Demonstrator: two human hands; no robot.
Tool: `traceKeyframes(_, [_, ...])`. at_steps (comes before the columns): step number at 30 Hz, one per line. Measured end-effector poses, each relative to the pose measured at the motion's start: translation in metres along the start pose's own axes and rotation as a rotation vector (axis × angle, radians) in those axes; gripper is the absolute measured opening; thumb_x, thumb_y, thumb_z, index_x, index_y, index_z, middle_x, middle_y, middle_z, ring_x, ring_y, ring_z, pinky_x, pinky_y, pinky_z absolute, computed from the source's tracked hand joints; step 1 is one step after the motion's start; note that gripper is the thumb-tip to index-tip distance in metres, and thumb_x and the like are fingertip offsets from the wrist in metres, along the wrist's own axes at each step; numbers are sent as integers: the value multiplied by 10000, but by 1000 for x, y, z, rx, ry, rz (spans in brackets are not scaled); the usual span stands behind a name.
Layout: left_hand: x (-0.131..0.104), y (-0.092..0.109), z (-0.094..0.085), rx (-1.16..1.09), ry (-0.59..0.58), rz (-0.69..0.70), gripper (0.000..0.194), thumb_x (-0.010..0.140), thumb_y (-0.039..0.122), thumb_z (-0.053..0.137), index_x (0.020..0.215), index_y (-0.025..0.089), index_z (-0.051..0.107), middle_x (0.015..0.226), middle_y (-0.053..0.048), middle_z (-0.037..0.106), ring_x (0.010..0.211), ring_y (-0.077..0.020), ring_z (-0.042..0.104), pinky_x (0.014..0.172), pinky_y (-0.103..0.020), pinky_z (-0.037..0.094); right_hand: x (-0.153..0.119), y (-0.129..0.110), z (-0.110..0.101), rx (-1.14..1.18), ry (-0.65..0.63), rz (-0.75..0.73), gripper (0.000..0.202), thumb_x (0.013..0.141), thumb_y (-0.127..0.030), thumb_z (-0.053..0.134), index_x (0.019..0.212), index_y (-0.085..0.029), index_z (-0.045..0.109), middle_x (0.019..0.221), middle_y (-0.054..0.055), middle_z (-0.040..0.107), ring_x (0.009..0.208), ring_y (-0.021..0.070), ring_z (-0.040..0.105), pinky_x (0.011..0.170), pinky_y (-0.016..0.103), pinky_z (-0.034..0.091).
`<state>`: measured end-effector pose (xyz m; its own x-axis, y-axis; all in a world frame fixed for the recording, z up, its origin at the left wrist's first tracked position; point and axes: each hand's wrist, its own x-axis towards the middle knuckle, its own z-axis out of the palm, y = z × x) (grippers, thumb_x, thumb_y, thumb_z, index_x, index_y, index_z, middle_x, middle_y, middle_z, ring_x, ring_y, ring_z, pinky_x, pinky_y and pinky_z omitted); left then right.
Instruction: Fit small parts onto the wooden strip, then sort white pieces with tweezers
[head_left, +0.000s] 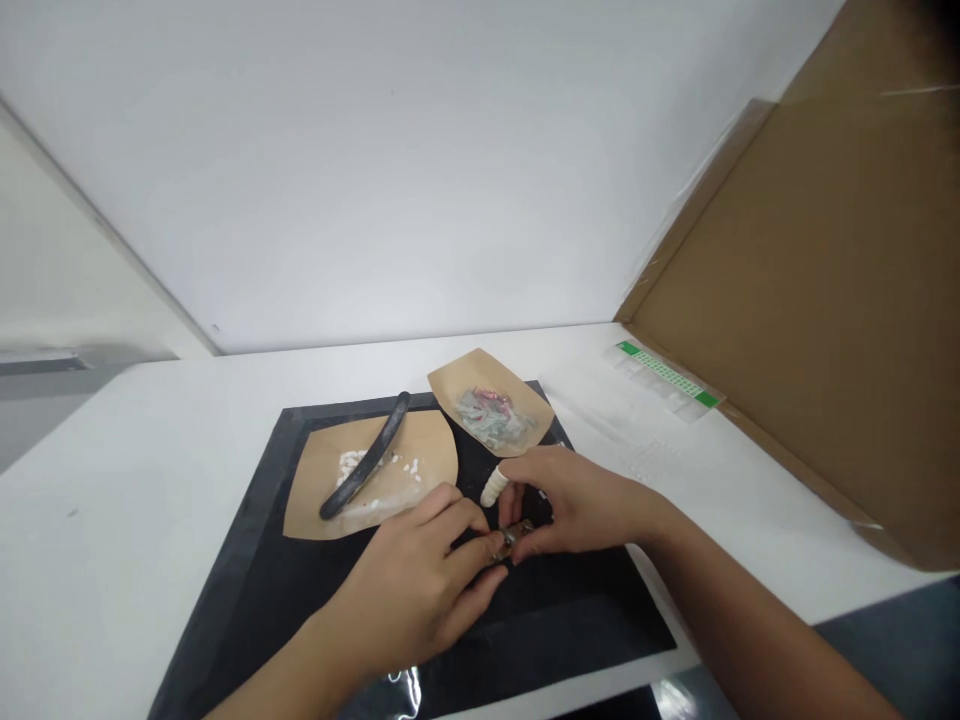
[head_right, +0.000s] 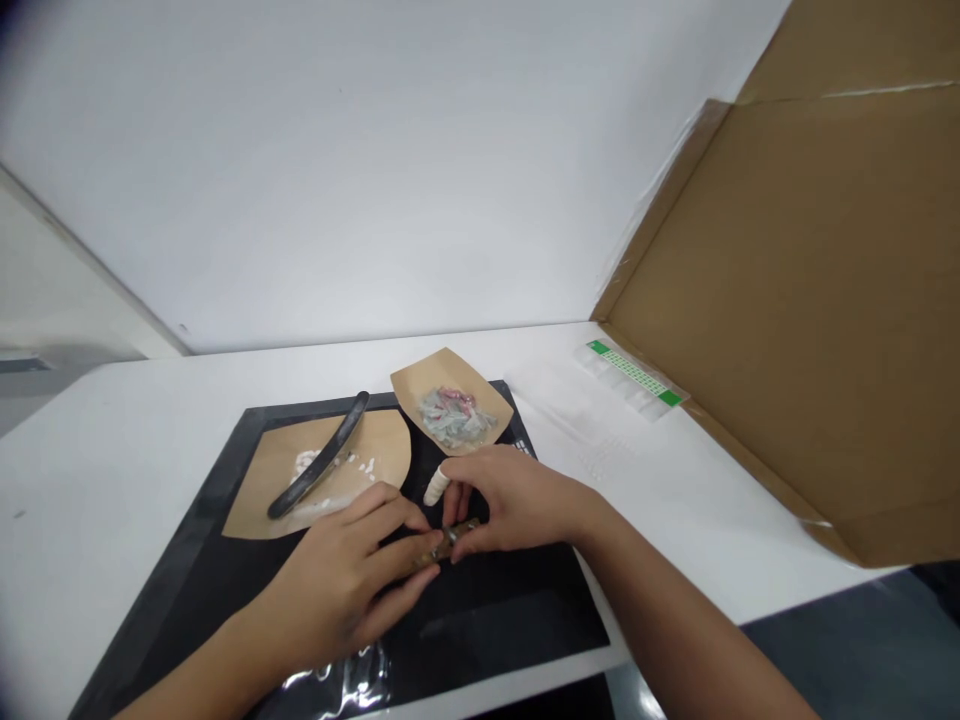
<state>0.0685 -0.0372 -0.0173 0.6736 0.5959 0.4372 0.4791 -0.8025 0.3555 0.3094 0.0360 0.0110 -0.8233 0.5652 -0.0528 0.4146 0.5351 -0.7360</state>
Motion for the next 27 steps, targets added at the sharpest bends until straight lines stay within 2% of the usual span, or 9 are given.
traceKeyframes(13, [0, 2, 5, 0, 37, -10, 266, 957, 320, 674, 1190, 190, 690, 1089, -104, 663, 1007, -251, 563, 858, -425, 549, -3, 1, -5, 102, 11, -26, 432, 685, -413, 931, 983, -203, 699, 922, 3, 766, 843, 175, 716, 755, 270, 542])
traceKeyframes(15, [1, 3, 6, 7, 31, -11, 278, 959, 333, 672, 1201, 196, 687, 1105, -104, 661, 1015, -255, 562, 856, -427, 553, -5, 0, -9, 109, 47, -35, 421, 708, -434, 915, 990, -206, 700, 914, 0, 763, 843, 170, 715, 756, 268, 542])
traceKeyframes(20, [2, 4, 13, 91, 27, 7, 348, 968, 354, 659, 1278, 195, 656, 1158, -117, 651, 1054, -273, 576, 870, -435, 570, -9, 2, -18, -36, 251, -28, 268, 833, -422, 823, 911, -201, 693, 858, 1, 755, 790, 156, 695, 737, 282, 509])
traceKeyframes(27, [4, 8, 23, 280, -58, 51, 272, 1023, 321, 570, 1208, 145, 664, 1051, -100, 658, 993, -254, 602, 794, -391, 607, -5, 3, -16, -66, 294, -56, 198, 888, -375, 766, 891, -194, 686, 816, 5, 747, 754, 154, 693, 710, 278, 507])
